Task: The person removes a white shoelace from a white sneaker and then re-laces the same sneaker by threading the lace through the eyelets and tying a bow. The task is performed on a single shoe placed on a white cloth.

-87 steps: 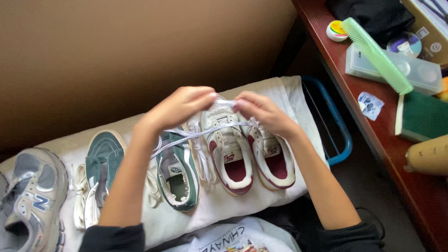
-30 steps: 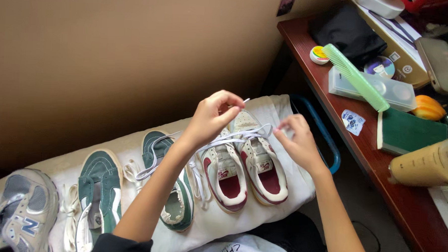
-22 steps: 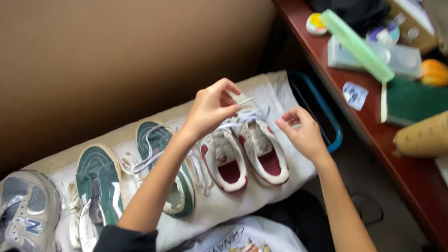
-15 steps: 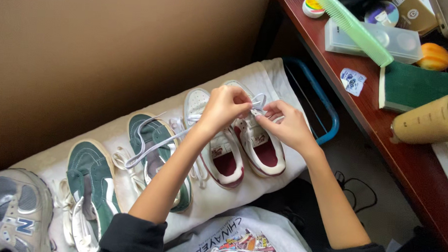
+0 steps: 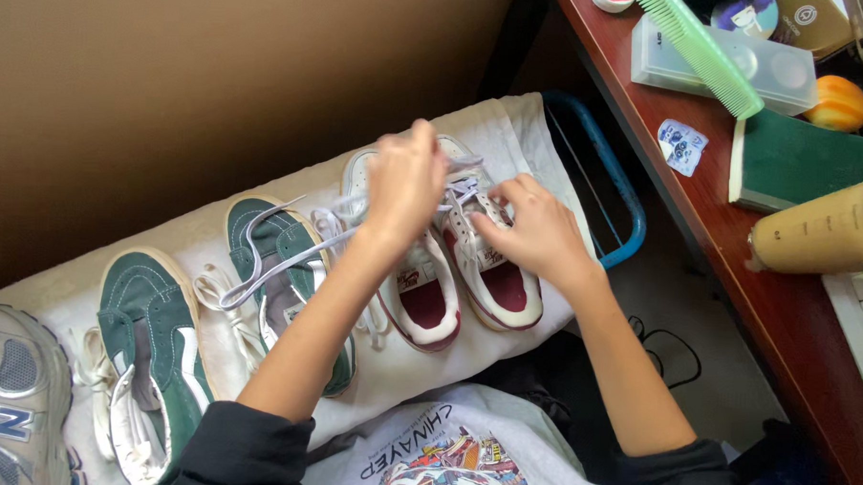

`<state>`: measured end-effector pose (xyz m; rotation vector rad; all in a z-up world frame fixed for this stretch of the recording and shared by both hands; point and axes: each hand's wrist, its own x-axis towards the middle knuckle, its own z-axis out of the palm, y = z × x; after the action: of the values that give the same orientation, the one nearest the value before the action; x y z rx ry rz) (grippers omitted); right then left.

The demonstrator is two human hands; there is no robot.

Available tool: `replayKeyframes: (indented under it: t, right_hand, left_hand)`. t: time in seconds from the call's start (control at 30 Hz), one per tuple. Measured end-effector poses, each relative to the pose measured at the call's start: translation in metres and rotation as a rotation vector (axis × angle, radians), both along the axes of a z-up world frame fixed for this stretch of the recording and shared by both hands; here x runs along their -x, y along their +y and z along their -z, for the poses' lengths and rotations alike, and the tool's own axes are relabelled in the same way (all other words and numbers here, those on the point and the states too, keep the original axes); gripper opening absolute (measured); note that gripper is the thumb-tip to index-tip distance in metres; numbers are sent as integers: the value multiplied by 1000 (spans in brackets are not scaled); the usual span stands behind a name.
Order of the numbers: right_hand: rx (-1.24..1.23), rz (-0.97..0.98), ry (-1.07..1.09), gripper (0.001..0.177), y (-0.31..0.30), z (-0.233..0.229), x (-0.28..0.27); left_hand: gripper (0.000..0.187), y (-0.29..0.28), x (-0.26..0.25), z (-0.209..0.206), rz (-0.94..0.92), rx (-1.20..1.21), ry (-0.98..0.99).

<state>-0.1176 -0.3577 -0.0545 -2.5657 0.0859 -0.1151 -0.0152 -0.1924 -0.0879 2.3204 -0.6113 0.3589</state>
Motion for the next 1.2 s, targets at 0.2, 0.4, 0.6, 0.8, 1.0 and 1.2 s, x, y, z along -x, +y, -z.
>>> replayKeyframes:
  t: [0.2, 0.4, 0.6, 0.8, 1.0, 1.2]
  right_hand:
    - [-164, -112, -94, 46, -9, -13, -4]
    - [-1116, -469, -272, 21, 11, -91, 97]
    - [-250, -565, 963, 16, -2, -162, 131]
    - [-946, -363, 428, 7, 24, -173, 102]
    - [-58, -195, -259, 25, 19, -86, 15]
    - [-10, -7, -113, 29, -1, 15, -1]
  left_hand:
    - [15, 5, 4, -6, 226, 152, 56]
    - [18, -8, 21, 1, 364, 215, 225]
    - [20, -4, 18, -5, 377, 169, 328]
    - [20, 4, 19, -21, 400, 203, 353]
    - [23, 4, 19, -23, 340, 117, 483]
    - [22, -3, 26, -7, 389, 75, 388]
